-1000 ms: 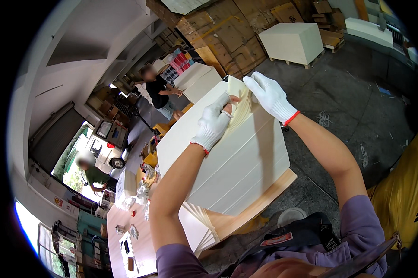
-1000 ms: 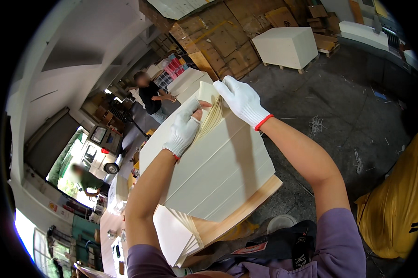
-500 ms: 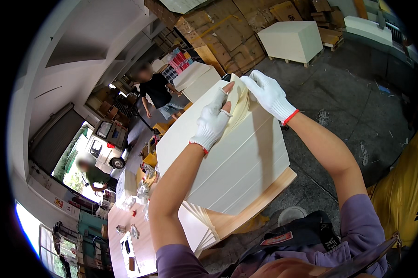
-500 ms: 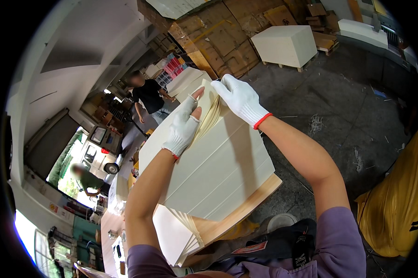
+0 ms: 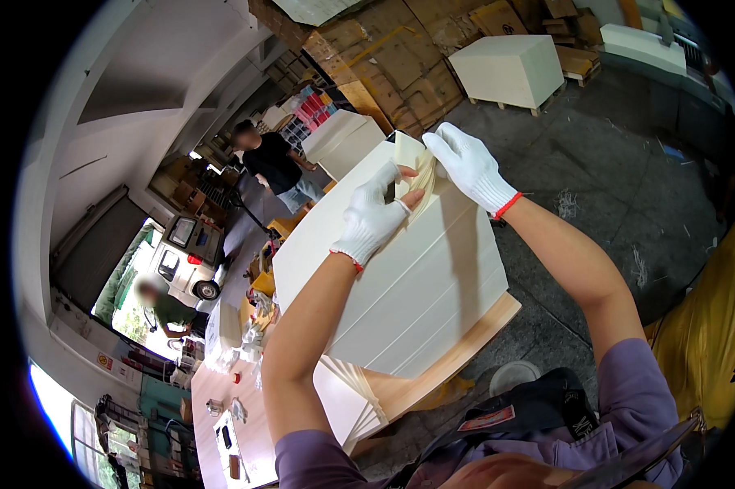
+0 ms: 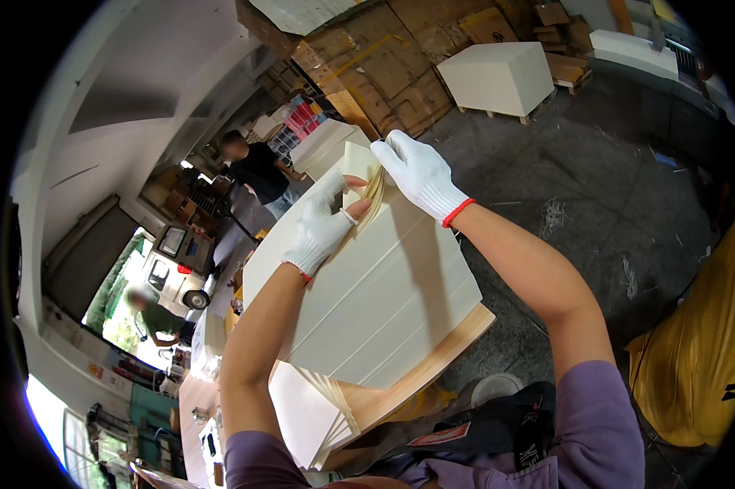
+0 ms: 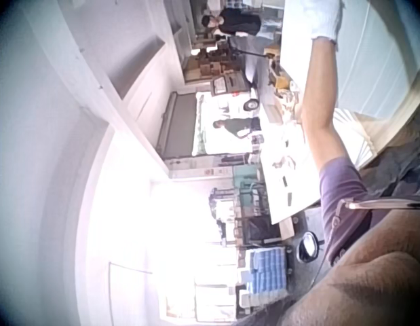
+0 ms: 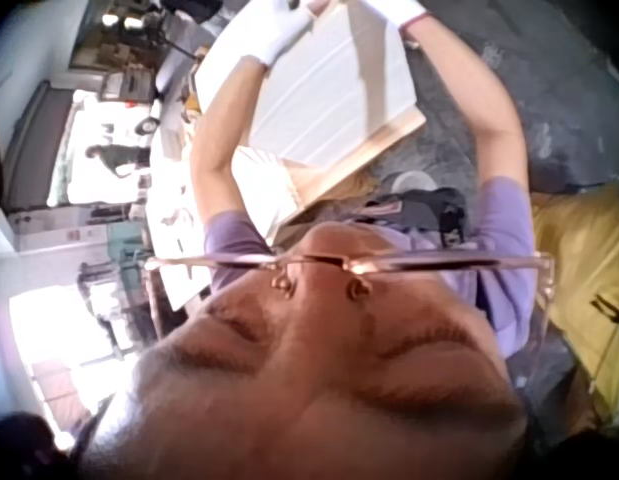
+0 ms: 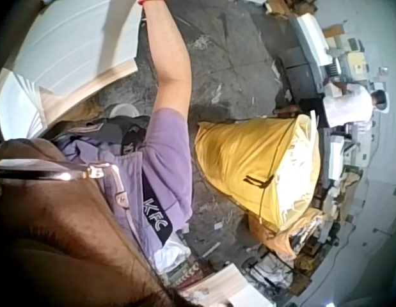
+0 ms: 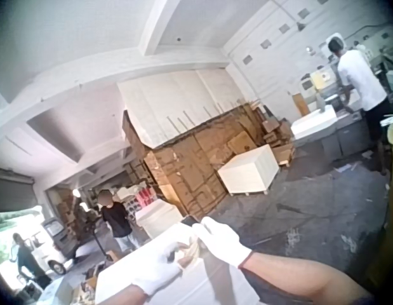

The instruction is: The person sands the edges of stacked white foam blocks using a sanding block. They repeatedly rub the sanding block along the top edges and corners, then lift and reposition the stack to continue sanding different sections.

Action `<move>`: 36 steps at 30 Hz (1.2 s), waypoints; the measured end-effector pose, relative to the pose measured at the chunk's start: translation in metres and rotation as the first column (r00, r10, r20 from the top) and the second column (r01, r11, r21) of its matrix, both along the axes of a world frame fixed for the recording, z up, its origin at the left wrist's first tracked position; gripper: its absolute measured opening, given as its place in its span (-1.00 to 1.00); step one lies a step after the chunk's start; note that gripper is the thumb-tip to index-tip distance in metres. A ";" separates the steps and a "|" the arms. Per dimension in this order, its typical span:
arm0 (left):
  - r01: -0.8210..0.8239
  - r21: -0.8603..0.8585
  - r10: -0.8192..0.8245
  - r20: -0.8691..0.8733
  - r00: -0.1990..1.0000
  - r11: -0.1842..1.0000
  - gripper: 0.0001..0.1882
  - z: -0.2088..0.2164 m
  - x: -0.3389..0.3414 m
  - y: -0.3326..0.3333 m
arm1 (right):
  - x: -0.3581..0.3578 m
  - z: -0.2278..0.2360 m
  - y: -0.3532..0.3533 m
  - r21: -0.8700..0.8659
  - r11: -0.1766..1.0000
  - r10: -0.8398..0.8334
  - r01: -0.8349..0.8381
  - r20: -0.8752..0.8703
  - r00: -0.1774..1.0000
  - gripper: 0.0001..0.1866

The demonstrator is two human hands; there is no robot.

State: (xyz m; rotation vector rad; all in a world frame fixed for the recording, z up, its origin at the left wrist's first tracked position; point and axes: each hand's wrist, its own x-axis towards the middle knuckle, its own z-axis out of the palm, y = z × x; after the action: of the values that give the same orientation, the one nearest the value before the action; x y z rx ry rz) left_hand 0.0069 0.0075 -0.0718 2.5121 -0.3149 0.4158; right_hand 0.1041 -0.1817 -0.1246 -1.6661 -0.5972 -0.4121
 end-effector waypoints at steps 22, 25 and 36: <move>-0.030 0.142 0.016 0.099 0.995 0.989 -0.44 0.000 -0.016 -0.013 | -0.014 0.019 -0.051 -0.654 0.751 -0.121 0.093 0.002 0.993 -0.28; -0.046 0.192 0.043 0.018 0.999 0.980 -0.48 0.006 -0.017 -0.019 | -0.009 0.013 -0.054 -0.696 0.714 -0.035 0.071 0.065 0.997 -0.26; -0.162 0.389 0.163 0.030 0.986 0.907 -0.56 0.012 0.004 -0.020 | -0.003 0.026 -0.054 -0.722 0.645 0.090 0.250 0.396 0.914 -0.40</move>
State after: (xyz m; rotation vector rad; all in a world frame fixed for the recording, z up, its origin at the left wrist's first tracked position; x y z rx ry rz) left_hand 0.0108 -0.0129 -0.0595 2.9455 -0.2014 0.4498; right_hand 0.1011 -0.2354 -0.0985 -2.4648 -1.1194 -0.6329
